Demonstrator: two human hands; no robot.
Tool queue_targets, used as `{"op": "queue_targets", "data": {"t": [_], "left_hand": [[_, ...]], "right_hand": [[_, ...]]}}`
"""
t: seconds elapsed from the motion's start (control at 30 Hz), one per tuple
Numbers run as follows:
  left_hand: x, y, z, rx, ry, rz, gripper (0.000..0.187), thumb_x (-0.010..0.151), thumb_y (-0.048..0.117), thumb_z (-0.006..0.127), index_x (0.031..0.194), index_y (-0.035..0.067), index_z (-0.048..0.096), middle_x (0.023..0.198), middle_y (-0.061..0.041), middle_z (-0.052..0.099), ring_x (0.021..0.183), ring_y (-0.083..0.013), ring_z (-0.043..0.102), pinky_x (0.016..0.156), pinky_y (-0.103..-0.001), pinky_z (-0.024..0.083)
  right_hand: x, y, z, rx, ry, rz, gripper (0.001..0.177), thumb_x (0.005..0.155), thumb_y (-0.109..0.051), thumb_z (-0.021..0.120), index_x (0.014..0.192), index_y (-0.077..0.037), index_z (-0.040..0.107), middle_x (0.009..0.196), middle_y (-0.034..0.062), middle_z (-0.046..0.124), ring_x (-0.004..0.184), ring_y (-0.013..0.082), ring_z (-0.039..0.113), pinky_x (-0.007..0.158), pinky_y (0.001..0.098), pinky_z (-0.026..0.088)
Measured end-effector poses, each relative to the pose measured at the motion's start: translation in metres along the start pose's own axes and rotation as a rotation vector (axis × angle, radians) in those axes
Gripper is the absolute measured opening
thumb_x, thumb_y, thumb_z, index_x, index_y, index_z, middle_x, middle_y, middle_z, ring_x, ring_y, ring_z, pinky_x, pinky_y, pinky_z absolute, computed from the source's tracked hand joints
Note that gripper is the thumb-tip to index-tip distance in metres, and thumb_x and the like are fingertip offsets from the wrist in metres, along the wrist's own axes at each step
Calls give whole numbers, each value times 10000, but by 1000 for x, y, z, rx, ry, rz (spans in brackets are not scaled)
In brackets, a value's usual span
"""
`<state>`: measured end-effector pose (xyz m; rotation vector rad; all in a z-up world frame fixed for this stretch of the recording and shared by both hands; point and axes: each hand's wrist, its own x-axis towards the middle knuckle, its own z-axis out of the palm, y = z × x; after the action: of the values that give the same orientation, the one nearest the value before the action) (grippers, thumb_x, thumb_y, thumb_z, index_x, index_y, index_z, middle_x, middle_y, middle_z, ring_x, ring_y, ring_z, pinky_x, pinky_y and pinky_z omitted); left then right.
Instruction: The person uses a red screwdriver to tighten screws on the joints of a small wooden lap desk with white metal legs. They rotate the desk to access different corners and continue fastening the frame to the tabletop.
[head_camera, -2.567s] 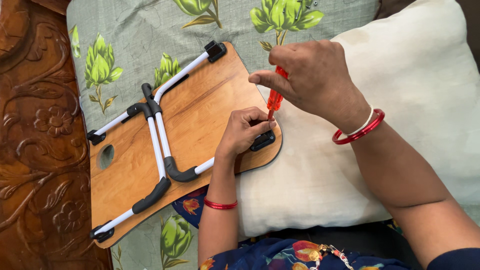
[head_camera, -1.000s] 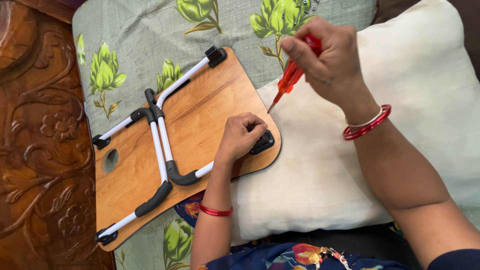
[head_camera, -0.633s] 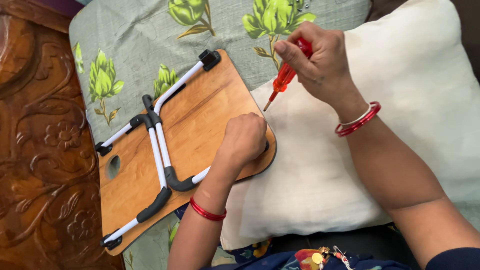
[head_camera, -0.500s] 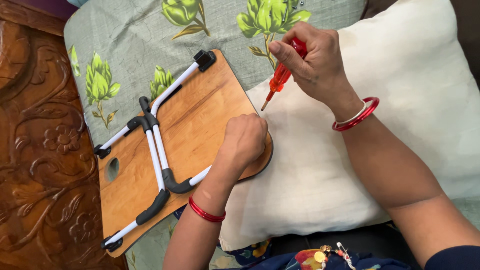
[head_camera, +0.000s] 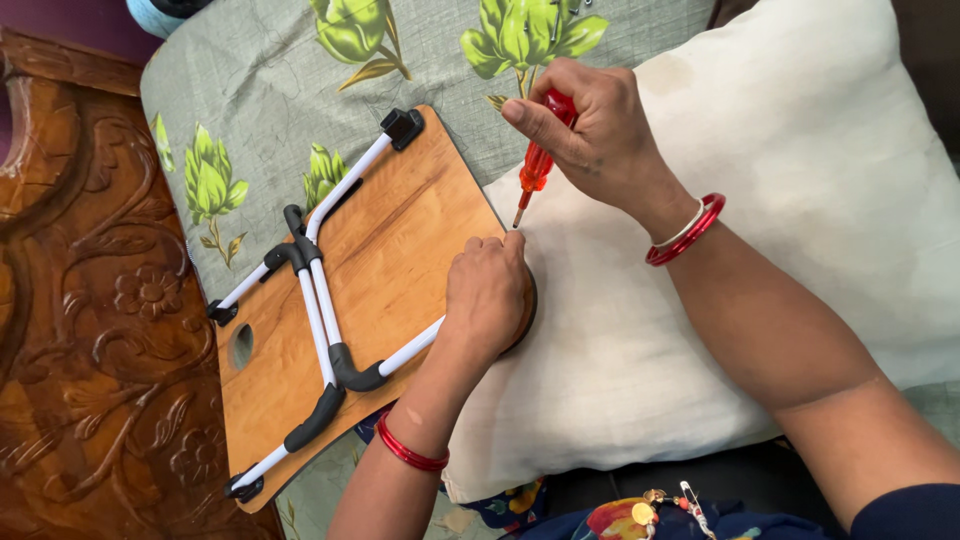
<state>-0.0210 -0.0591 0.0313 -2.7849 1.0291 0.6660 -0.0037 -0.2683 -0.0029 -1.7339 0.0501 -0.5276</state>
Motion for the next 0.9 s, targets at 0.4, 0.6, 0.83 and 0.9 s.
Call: {"op": "queue_targets", "data": {"t": [0.4, 0.6, 0.83, 0.9], "left_hand": [[5, -8, -6, -68, -68, -56, 150, 787, -24, 578, 929, 14, 553, 838, -200, 666, 836, -413, 623, 753, -529, 506], [17, -24, -11, -173, -172, -128, 205, 771, 43, 662, 966, 44, 599, 838, -178, 685, 845, -386, 647, 774, -492, 513], [10, -46, -10, -661, -213, -305, 185, 776, 94, 692, 919, 22, 598, 729, -61, 636, 663, -165, 590, 651, -330, 529], [6, -51, -6, -761, -181, -328, 191, 784, 77, 687, 948, 13, 613, 734, -35, 625, 663, -125, 569, 641, -325, 522]], "right_hand": [[-4, 2, -1, 42, -22, 18, 445, 1078, -387, 715, 844, -21, 620, 659, 32, 577, 586, 99, 557, 539, 281, 443], [-5, 7, -2, 52, -17, 29, 436, 1071, -378, 715, 843, -20, 615, 634, 34, 567, 568, 102, 547, 529, 287, 439], [-1, 13, -1, 139, 10, 100, 393, 1077, -368, 686, 863, -43, 633, 668, 9, 636, 570, 57, 571, 513, 244, 457], [0, 12, -3, 134, 4, 108, 391, 1079, -372, 685, 865, -48, 636, 671, 8, 636, 567, 53, 564, 511, 240, 454]]}}
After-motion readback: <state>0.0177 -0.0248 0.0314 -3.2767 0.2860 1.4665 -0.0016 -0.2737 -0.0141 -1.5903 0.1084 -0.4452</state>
